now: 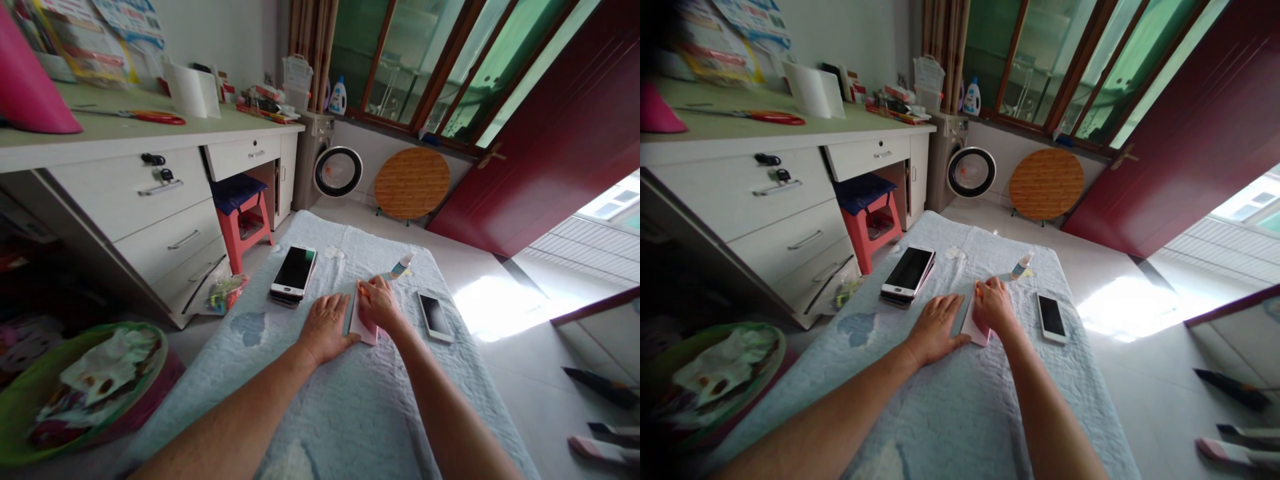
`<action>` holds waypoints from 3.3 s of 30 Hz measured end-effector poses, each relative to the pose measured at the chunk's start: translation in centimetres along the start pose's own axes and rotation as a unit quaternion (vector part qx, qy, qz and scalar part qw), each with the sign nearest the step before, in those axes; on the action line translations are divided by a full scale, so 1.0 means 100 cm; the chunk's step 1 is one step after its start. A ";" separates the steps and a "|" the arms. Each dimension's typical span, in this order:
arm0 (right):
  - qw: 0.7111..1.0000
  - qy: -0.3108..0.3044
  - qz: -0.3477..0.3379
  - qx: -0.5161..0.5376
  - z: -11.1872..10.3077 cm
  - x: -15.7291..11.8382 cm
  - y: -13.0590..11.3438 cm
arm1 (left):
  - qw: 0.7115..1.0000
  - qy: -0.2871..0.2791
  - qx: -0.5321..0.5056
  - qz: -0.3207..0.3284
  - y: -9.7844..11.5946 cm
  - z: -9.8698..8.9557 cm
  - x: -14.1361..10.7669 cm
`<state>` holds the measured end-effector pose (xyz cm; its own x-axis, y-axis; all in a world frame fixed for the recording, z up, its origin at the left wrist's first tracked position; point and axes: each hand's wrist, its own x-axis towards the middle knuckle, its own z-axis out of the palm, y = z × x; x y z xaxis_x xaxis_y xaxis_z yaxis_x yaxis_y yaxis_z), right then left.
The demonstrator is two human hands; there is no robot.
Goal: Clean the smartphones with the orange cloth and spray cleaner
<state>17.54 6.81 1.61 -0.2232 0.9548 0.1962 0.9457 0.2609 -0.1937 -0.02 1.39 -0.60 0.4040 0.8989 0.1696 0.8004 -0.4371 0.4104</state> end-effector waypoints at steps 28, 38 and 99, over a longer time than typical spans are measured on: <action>0.988 -0.049 -0.017 0.146 -0.016 -0.054 0.006 | 0.999 -0.010 -0.003 0.033 -0.002 -0.006 0.001; 0.999 0.014 0.031 0.021 0.008 -0.007 0.016 | 0.999 -0.009 -0.019 0.030 -0.002 -0.006 0.002; 0.982 0.170 0.023 0.076 -0.022 -0.089 -0.011 | 0.998 0.046 -0.034 0.037 0.009 -0.009 0.001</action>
<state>19.00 -2.33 2.19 -0.0643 0.8705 0.4880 0.9007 0.2611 -0.3471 0.31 1.09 0.54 0.4165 0.8646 0.2811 0.7368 -0.5021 0.4527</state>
